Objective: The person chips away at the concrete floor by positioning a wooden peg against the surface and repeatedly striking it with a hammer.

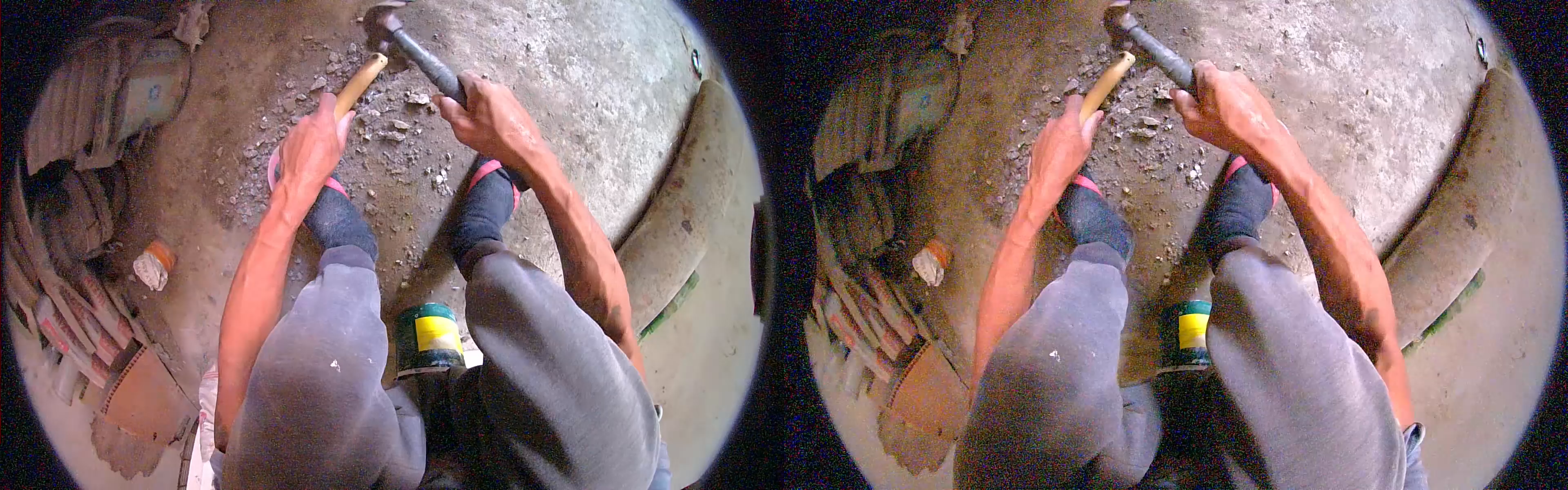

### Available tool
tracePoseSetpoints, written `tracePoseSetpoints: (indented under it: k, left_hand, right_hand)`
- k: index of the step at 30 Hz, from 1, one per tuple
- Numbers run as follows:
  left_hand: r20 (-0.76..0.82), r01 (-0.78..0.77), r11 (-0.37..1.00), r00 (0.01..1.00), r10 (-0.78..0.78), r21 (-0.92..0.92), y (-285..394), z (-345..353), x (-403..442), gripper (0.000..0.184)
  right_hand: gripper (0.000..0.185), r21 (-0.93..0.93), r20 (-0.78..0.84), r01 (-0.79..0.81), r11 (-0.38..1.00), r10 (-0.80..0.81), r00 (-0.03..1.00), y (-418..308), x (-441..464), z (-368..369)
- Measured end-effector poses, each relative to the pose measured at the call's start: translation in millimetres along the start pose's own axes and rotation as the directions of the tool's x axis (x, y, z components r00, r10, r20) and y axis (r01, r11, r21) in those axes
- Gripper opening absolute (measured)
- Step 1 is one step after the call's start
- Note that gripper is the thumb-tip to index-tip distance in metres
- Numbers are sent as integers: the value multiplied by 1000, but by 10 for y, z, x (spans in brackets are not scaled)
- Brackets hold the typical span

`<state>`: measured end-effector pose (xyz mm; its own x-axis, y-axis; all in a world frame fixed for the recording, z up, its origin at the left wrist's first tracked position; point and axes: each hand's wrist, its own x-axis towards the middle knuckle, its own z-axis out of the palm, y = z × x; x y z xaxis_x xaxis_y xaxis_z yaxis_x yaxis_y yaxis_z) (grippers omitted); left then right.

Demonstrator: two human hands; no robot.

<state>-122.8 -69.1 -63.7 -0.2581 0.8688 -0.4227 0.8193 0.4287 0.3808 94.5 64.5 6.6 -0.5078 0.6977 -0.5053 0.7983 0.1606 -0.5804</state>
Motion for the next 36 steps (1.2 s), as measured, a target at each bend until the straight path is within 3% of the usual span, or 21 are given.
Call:
tracePoseSetpoints:
  k: [5,6,9,10,14,17,18,19,21,24,25,27,28,29,31,34,36]
  left_hand:
    - [54,18,999,998,-20,33,46,-223,85,34]
    - [60,0,999,998,-3,51,49,-287,94,34]
    - [-41,16,999,999,-18,-41,80,-464,91,34]
    - [-32,26,997,999,-28,-70,66,-475,105,35]
    - [-74,-52,976,997,37,-210,104,-315,194,36]
    - [-137,-171,952,981,139,-254,156,-116,317,37]
    - [-132,-180,954,979,152,-238,191,-82,342,37]
    - [-127,-189,956,978,164,-222,227,-70,366,37]
    - [-140,-217,965,970,197,-148,231,-13,408,37]
    - [-105,-201,974,976,191,-104,207,20,426,36]
    - [-104,-210,974,974,201,-82,180,45,436,35]
    - [-85,-202,979,976,198,-31,207,38,435,32]
    - [-69,-185,983,980,185,-1,252,5,400,31]
    - [-58,-167,986,984,168,29,277,-25,382,30]
    - [-46,-156,986,986,159,63,272,15,380,29]
    - [-41,-166,982,985,170,86,289,32,344,29]
    - [-47,-169,982,984,173,83,273,39,370,28]
  right_hand:
    - [28,140,-108,-88,986,104,989,-150,-206,-14]
    - [30,169,-156,20,985,7,988,-83,-206,21]
    - [31,321,64,-271,907,265,962,-273,-297,-183]
    - [31,179,-56,-223,958,236,970,-32,-275,-16]
    - [30,329,-105,-292,898,343,934,76,-405,-34]
    - [29,302,-238,-223,927,299,924,-38,-515,-222]
    - [27,198,-313,-170,965,227,922,-53,-549,-297]
    - [23,244,-328,-205,948,280,902,-149,-568,-360]
    - [19,415,-371,-104,904,273,888,-258,-616,-425]
    - [17,603,-210,-198,773,392,896,-383,-560,-462]
    - [18,547,-351,-58,835,292,890,-401,-519,-401]
    - [19,372,-382,-76,925,227,896,-232,-391,-213]
    - [19,281,-331,-38,959,133,934,27,-316,-70]
    - [17,373,-115,-207,904,267,957,75,-305,-47]
    - [16,18,-155,-79,997,81,985,183,-311,-37]
    - [17,388,-204,14,922,71,976,17,-462,-151]
    - [17,195,-492,149,969,-35,870,-123,-480,-240]
